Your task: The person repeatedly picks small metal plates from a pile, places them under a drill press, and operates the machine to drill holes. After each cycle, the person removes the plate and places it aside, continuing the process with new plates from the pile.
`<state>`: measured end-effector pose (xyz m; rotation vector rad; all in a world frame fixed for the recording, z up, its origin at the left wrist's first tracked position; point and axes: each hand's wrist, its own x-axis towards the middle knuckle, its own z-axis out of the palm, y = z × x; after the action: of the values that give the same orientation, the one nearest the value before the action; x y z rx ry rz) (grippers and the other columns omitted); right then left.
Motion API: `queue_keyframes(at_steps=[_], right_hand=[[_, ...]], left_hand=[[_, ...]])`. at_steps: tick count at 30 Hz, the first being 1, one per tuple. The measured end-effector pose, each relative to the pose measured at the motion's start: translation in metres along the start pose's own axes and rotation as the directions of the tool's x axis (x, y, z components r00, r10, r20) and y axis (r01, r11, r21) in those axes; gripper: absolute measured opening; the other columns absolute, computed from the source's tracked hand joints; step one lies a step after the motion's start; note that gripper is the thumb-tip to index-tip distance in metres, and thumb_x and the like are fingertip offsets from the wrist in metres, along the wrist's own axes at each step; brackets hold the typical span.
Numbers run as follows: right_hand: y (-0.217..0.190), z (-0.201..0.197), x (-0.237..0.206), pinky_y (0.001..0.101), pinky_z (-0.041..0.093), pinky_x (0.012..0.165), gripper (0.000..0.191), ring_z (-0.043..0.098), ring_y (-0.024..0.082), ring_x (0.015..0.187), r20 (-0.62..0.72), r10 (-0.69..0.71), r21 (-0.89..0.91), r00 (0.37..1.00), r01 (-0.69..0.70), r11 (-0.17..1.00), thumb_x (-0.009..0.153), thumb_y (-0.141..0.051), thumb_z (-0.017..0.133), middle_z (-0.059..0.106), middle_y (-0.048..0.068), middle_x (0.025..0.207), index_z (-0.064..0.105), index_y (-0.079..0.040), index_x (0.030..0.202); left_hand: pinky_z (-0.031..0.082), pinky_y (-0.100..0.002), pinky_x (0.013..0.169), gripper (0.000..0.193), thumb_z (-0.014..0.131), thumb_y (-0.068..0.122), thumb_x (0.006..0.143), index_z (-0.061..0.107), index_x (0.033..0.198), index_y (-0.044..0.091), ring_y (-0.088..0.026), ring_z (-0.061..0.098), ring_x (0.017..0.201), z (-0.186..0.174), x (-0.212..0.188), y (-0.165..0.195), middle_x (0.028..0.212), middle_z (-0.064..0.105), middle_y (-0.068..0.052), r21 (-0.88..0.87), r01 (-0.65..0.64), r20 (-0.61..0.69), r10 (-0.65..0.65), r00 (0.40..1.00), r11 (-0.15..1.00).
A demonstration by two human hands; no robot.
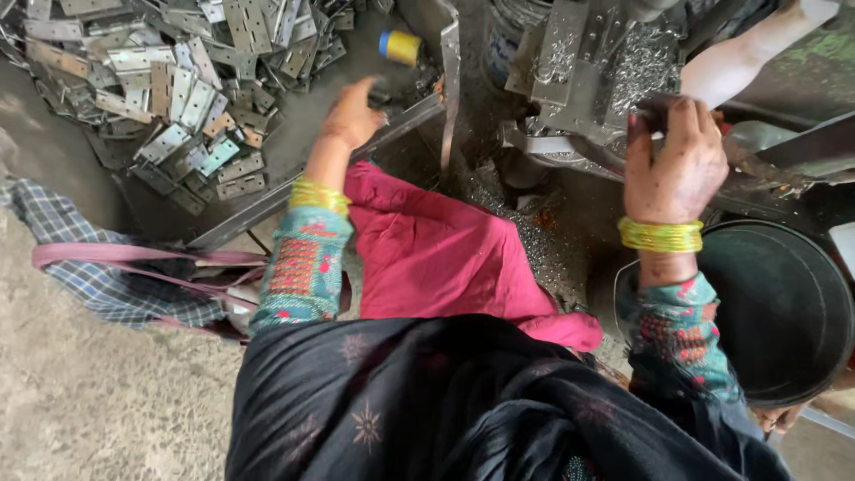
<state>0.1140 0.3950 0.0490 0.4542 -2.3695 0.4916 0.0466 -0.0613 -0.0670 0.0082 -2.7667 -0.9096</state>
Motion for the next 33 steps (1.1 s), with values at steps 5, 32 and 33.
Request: queue_keyframes(at_steps=[5,32,33], right_hand=[[-0.073,0.030,-0.013,0.0430,0.054,0.077,0.014,0.068,0.033,0.088,0.081,0.037,0.282,0.996,-0.059,0.957,0.093,-0.008,0.078,0.069,0.013,0.098,0.070,-0.008,0.105],[-0.003,0.062,-0.030,0.0413,0.054,0.058,0.077,0.068,0.032,0.077,0.146,0.105,-0.166,0.984,-0.080,0.983,0.082,-0.027,0.078,0.069,0.018,0.094,0.056,0.010,0.146],[0.004,0.053,-0.028,0.0429,0.054,0.064,0.068,0.068,0.032,0.082,0.107,0.027,-0.236,0.994,-0.001,0.972,0.082,-0.031,0.074,0.069,0.016,0.096,0.059,0.005,0.137]], left_hand=[[0.055,-0.041,0.096,0.029,0.080,0.020,0.081,0.076,0.109,0.012,-0.036,0.070,0.108,0.001,0.025,0.017,0.114,0.073,-0.019,0.070,0.125,0.167,-0.135,0.977,0.990],[0.057,-0.035,0.089,0.041,0.076,0.005,0.080,0.066,0.119,0.001,-0.026,0.077,0.100,0.124,-0.029,0.225,0.107,0.078,-0.012,-0.597,-0.103,-0.161,0.007,0.987,0.796],[0.056,-0.037,0.091,0.044,0.074,0.008,0.082,0.065,0.125,0.005,-0.029,0.074,0.103,0.134,-0.017,0.237,0.112,0.076,-0.013,-0.470,-0.062,-0.117,0.008,0.993,0.880]])
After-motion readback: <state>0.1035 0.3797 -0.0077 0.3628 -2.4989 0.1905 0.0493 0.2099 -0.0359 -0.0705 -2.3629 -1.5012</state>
